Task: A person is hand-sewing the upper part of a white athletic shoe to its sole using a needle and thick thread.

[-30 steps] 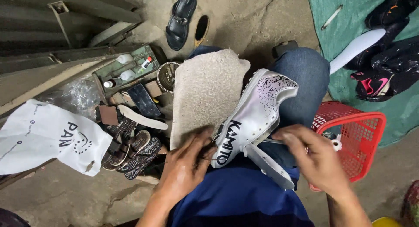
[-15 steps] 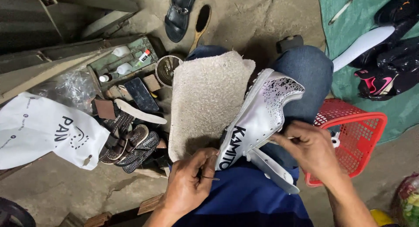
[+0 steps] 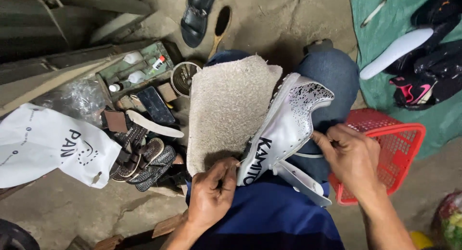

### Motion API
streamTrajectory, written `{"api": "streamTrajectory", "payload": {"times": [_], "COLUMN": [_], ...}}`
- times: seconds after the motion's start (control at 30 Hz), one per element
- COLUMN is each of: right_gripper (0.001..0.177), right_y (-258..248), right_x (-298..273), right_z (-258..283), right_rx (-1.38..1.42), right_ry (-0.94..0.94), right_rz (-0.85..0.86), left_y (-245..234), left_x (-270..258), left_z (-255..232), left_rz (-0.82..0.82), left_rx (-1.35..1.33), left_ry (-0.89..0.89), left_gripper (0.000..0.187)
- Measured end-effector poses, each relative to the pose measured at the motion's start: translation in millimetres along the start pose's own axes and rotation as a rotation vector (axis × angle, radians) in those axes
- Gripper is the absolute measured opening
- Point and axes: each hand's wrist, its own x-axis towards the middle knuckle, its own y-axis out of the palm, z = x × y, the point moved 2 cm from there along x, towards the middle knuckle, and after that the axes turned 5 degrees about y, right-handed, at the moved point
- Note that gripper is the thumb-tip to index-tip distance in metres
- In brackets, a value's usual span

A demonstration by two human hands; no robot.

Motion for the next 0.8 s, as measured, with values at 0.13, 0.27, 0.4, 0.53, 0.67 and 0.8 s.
{"api": "streamTrajectory", "payload": {"times": [0.13,0.27,0.4,0.53,0.67,0.8], "right_gripper": [0.029,0.037,0.008,0.023,0.018,0.021], "right_y": [-13,21,30,51,63,68], "right_x": [-7,-39,-38,-33,-27,-29], "right_z": [27,21,53,52,51,52], "right_rx": [0.42,0.951,1.162,1.206,1.274,1.309], "right_ry": [0.058,0.25,0.218,0.432,0.359,0.47], "right_rz": [0.019,0.249,0.497,0.761,0.78,0.847], "left_y": [-10,-20,-34,-48,-55,-53], "left_x": [-1,-14,-23,-26,-32,-29], "left_z": [5,3,-4,-27,-25,-28], "left_rz": [0.018,-0.061,-0.034,0.041,0.103,0.189], "left_rx": [0.0,0.075,0.108,0.195,0.348,0.44], "left_ry": [-0.13,-0.116,0.089,0.215,0.266,0.291], "left_gripper": [0.019,0.029,0.029,0.028,0.036,0.035]}}
